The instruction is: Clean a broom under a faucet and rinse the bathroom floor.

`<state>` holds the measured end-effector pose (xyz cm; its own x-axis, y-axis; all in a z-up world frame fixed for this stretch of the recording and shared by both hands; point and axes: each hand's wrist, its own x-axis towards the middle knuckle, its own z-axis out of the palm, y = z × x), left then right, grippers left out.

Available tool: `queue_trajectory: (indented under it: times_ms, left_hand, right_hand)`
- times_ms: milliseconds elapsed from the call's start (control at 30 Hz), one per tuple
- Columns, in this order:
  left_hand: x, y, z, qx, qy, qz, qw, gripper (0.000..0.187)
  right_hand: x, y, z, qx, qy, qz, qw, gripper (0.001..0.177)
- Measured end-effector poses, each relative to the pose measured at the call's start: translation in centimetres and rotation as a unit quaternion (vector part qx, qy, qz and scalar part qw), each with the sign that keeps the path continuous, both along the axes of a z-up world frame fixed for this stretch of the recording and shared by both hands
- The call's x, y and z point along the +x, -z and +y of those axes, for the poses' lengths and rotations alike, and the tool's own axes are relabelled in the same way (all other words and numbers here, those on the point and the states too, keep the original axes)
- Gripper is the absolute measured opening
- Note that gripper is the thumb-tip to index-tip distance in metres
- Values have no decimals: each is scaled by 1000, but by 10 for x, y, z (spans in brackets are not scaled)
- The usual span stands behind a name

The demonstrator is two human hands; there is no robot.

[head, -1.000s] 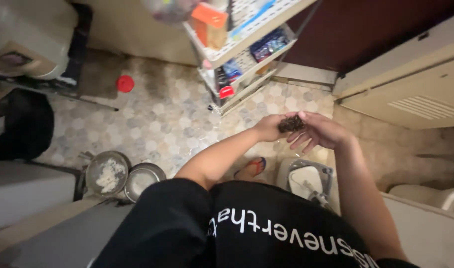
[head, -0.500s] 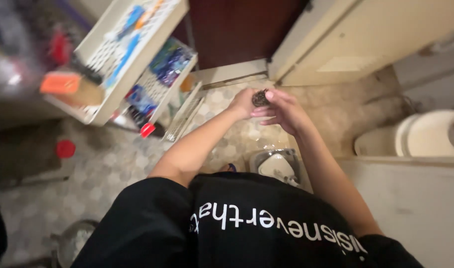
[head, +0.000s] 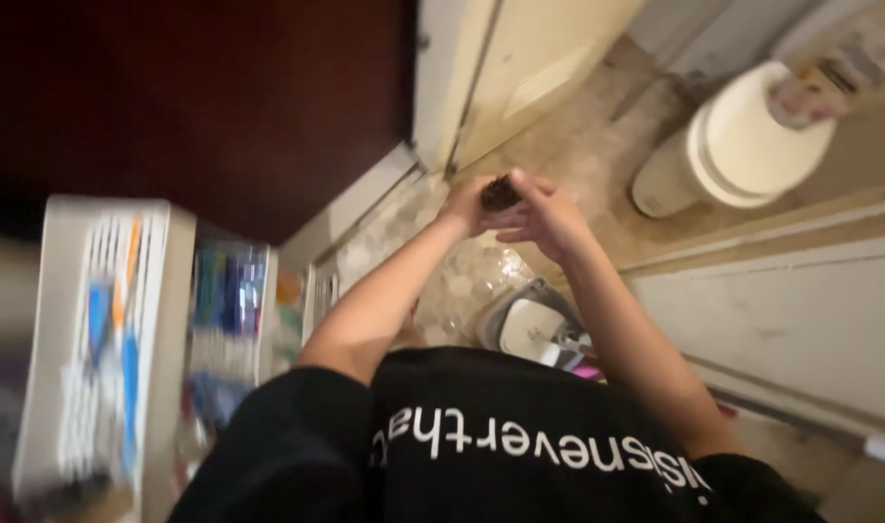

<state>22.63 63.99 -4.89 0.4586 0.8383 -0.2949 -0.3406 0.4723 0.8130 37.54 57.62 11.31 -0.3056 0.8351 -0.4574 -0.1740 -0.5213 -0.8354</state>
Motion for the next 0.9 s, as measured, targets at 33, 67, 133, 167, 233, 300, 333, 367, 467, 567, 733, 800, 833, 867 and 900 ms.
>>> queue_trajectory:
  times_ms: [33,67,133,167,233,300,333,367,467,567,733,800,833,867,900]
  left_hand:
    - [7,0,20,-103,10,-165,981,23]
    - [6,-15,32,-103,33,-161,981,23]
    - [1,-37,41,362,40,254,896,28]
    - [3,-42,55,367,54,250,895,28]
    - [6,-48,77,279,102,278,914,25]
    - [9,-53,92,305,122,301,895,25]
    - [12,-57,98,329,127,327,877,26]
    - [15,-62,106,334,139,323,875,26]
    - [27,-66,126,372,189,330,847,28]
    - [47,-58,148,74,238,8,969,24]
    - [79,-67,177,411,255,347,803,24]
    - [97,-52,187,409,251,313,820,24]
    - [107,-45,197,408,241,280,835,26]
    - [119,-36,207,412,242,279,833,26]
    - [131,-26,215,428,226,268,833,29]
  right_hand:
    - [1,-2,11,-2,35,-6,999,57]
    - [0,-6,22,2,58,-4,998,57]
    - [-3,-9,34,1,101,-33,994,53]
    - [-2,-8,44,1,116,-32,993,53]
    - [-2,-5,58,35,146,-40,988,51]
    - [-1,-4,67,37,169,-39,984,50]
    - [1,-4,71,42,178,-38,982,49]
    - [2,-10,76,41,192,-38,980,49]
    - [3,-27,87,16,217,-36,975,46]
    - [4,-31,99,24,248,-77,965,44]
    - [31,1,121,55,339,-107,933,42]
    - [44,-4,126,52,333,-116,934,43]
    - [52,-7,132,54,323,-125,937,45]
    - [65,-8,140,56,325,-125,936,45]
    - [79,-8,146,38,321,-119,939,50]
